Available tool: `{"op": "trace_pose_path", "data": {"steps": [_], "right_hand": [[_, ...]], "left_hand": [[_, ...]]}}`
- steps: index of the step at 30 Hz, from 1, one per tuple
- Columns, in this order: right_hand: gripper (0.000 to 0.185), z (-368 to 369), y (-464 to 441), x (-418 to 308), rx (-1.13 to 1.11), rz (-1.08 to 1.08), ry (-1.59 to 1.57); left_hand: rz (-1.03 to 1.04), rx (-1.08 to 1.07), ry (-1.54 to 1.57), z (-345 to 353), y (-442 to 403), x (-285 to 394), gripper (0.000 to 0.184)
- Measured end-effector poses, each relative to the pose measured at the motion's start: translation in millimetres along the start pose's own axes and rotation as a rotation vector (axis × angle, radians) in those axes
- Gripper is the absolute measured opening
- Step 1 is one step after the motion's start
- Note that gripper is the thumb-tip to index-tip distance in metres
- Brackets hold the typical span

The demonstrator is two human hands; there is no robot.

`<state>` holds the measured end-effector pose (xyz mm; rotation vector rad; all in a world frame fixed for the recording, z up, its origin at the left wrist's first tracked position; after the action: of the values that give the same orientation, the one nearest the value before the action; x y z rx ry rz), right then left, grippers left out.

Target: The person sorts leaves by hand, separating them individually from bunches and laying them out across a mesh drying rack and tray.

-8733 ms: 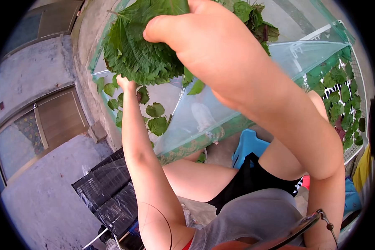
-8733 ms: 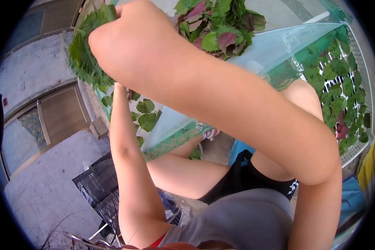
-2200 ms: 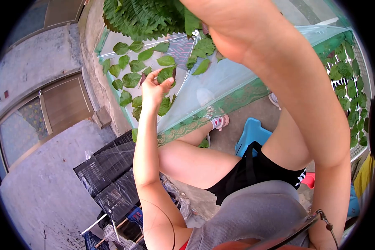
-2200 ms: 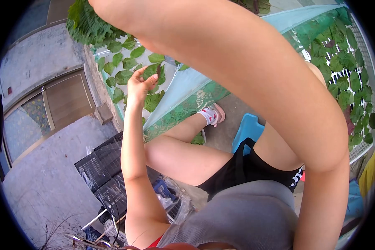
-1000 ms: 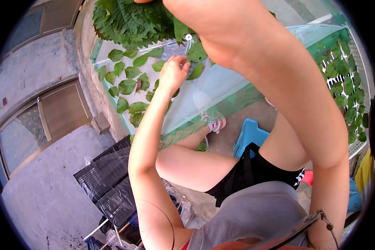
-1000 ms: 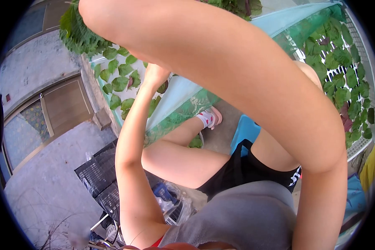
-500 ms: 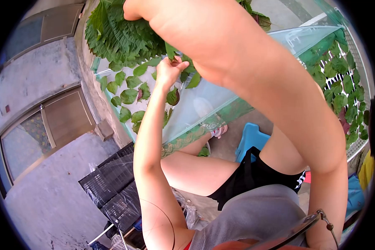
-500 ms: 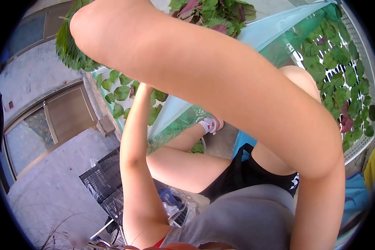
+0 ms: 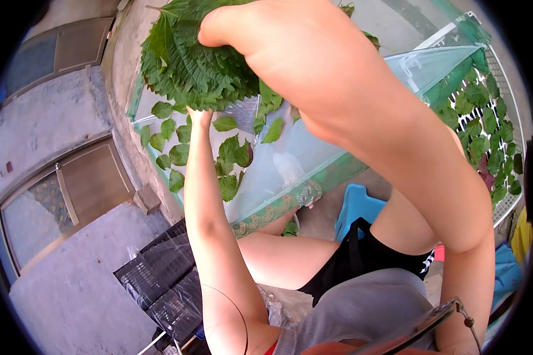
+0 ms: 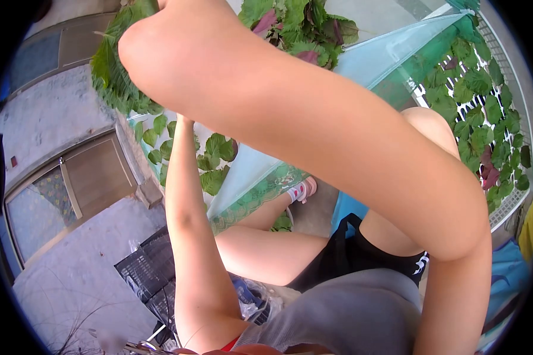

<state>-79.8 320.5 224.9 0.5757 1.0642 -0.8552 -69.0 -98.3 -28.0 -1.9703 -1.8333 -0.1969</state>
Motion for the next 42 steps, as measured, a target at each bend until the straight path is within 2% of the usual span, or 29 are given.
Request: {"op": "trace_pose_path", "data": {"steps": [1, 2, 4, 6, 7, 10, 13, 14, 16, 17, 19, 20, 22, 23, 25, 26, 28, 29, 30, 32, 34, 36, 38, 40, 41, 42], "right_hand": [[0.014, -1.3, -0.1, 0.9, 0.012, -0.003, 0.010], [0.014, -2.0, -0.4, 2.8, 0.025, -0.003, 0.020], [0.014, -2.8, -1.1, 4.8, 0.039, -0.010, 0.035], [0.013, -1.8, -2.0, 6.5, 0.048, -0.013, 0.047], [0.013, -1.4, -2.2, 7.2, 0.052, -0.015, 0.050], [0.013, 1.6, -4.6, 10.6, 0.062, -0.022, 0.051], [0.013, 4.0, -5.6, 11.3, 0.063, -0.026, 0.057], [0.013, 4.7, -5.4, 11.4, 0.062, -0.028, 0.055], [0.013, 4.8, -4.7, 11.9, 0.061, -0.028, 0.059], [0.013, 4.3, -4.9, 12.0, 0.063, -0.028, 0.059], [0.013, 5.1, -4.2, 12.5, 0.058, -0.030, 0.063], [0.013, 4.8, -4.4, 12.9, 0.057, -0.030, 0.064], [0.013, 5.1, -4.6, 13.8, 0.056, -0.029, 0.065], [0.013, 5.6, -4.5, 13.8, 0.055, -0.032, 0.066], [0.013, 6.0, -4.4, 14.7, 0.056, -0.030, 0.068], [0.013, 6.0, -5.2, 15.3, 0.057, -0.032, 0.066], [0.014, 6.6, -4.8, 16.0, 0.055, -0.029, 0.069], [0.014, 6.7, -4.9, 15.8, 0.056, -0.030, 0.068], [0.014, 6.7, -5.2, 15.7, 0.055, -0.031, 0.067], [0.015, 6.0, -5.5, 17.1, 0.059, -0.031, 0.070], [0.015, 6.6, -5.8, 16.7, 0.061, -0.031, 0.068], [0.016, 7.3, -5.5, 17.1, 0.062, -0.034, 0.071], [0.016, 6.9, -5.8, 17.4, 0.064, -0.034, 0.074], [0.017, 7.5, -6.2, 18.0, 0.068, -0.033, 0.080], [0.017, 7.7, -5.8, 17.4, 0.071, -0.035, 0.082], [0.017, 8.0, -6.1, 17.9, 0.074, -0.034, 0.084]], "left_hand": [[-0.180, 0.019, 0.303, -1.2, -4.3, -2.8, 0.038], [-0.178, 0.018, 0.307, -2.5, -7.1, -3.8, 0.038], [-0.387, 0.034, 0.046, -7.8, -10.9, -10.6, 0.049], [-0.427, 0.172, 0.200, -15.1, -11.3, -1.8, 0.057], [-0.526, 0.230, 0.220, -19.5, -11.9, 2.1, 0.058], [-0.537, 0.305, 0.321, -22.9, -9.0, 0.6, 0.053], [-0.538, 0.429, 0.708, -35.8, -7.0, 32.2, 0.038], [-0.538, 0.429, 0.705, -39.7, -3.0, 28.6, 0.038], [-0.451, 0.348, 0.424, -49.7, 3.2, 23.5, 0.032], [-0.452, 0.349, 0.422, -52.9, 4.3, 30.5, 0.032], [-0.632, 0.412, 0.711, -54.6, 5.7, 41.2, 0.028], [-0.631, 0.413, 0.710, -56.6, 4.8, 47.1, 0.028], [-0.679, 0.317, 0.436, -61.4, 3.1, 58.7, 0.024], [-0.678, 0.318, 0.434, -60.6, 2.8, 55.6, 0.024], [-0.828, 0.502, 0.838, -55.9, 4.3, 46.3, 0.019], [-0.829, 0.502, 0.837, -56.3, 4.5, 54.0, 0.019], [-0.823, 0.441, 0.759, -58.1, 3.4, 76.7, 0.012], [-0.822, 0.440, 0.757, -54.8, 8.1, 63.4, 0.012], [-0.895, 0.216, 0.816, -43.7, 16.2, 38.9, 0.010], [-0.960, -0.015, 0.868, -34.4, 22.0, 34.3, 0.009], [-1.000, -0.329, 0.716, -23.1, 29.6, 60.8, 0.009], [-1.073, -0.369, 0.656, -14.4, 32.5, 69.9, 0.013], [-0.990, -0.370, 0.544, -10.5, 31.5, 77.8, 0.012], [-0.938, -0.387, 0.445, 1.3, 32.5, 47.2, 0.014], [-0.627, -0.507, -0.010, 10.0, 33.4, 19.4, 0.015], [-0.490, -0.473, -0.172, 8.7, 32.3, 21.4, 0.016]]}}
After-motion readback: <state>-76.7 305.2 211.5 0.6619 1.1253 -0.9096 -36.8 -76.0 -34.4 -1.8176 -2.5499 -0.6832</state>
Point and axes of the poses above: each hand's wrist, its own y-axis away from the middle knuckle, its own z-axis out of the palm, x = y × z, the point moved 2 cm from there along -y, towards the middle knuckle, and after that the axes turned 15 degrees about y, right-handed, at the moved point
